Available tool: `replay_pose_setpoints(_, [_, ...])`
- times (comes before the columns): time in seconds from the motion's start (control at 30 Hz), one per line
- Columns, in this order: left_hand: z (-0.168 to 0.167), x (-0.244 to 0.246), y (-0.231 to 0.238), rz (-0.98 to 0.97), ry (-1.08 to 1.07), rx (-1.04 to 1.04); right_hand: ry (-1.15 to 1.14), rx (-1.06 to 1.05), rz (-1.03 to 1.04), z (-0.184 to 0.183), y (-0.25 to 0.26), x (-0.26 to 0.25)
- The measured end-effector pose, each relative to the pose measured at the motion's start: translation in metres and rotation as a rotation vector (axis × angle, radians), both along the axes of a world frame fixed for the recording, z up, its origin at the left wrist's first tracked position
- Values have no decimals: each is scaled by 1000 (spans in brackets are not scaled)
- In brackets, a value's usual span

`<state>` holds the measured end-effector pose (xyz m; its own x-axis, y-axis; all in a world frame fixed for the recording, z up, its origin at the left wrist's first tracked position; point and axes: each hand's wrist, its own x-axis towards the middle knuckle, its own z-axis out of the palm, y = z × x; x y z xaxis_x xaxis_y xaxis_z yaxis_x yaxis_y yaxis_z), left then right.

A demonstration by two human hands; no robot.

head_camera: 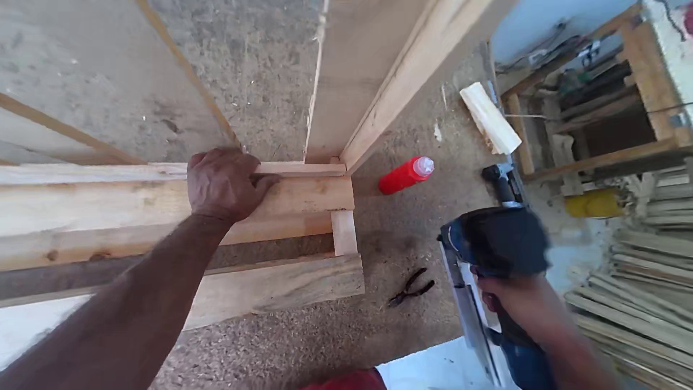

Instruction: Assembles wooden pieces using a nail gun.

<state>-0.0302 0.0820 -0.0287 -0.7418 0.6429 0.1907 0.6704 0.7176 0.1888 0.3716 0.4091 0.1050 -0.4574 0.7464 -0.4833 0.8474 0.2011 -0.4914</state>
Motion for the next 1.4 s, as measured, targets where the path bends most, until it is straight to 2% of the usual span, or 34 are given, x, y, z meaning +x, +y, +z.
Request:
replay_pose_setpoints(0.07, [2, 1, 2, -1, -17, 1, 214, -165, 38, 41, -17, -18])
replay_pose_setpoints(0.13, [3, 3, 2, 1, -32, 1, 280, -220, 183, 57, -35, -48])
replay_pose_setpoints(0.23, [4, 2, 2, 2, -31, -2, 291, -195, 345, 48, -55, -100])
replay_pose_setpoints(0.4, [3, -2, -1, 1, -50, 2, 283, -215, 332, 36, -72, -152])
replay_pose_setpoints(0.53, [5, -3, -1, -8, -86, 3, 304, -271, 345, 38, -63, -156])
replay_pose_setpoints(0.73, [2, -7, 0, -15, -64, 4, 145, -234, 343, 42, -63, -168])
replay_pose_setpoints(0.97, [4, -4, 0, -16, -45, 5, 207, -353, 314, 51, -74, -149])
replay_pose_setpoints(1.07, [3, -3, -2, -22, -46, -4, 205, -327, 329, 46, -81, -142])
replay_pose_setpoints(1.2, [8, -4, 0, -14, -42, 2, 120, -357, 357, 66, -85, -144])
replay_pose_setpoints(1.4, [3, -3, -1, -23, -30, 22, 111, -273, 346, 54, -94, -133])
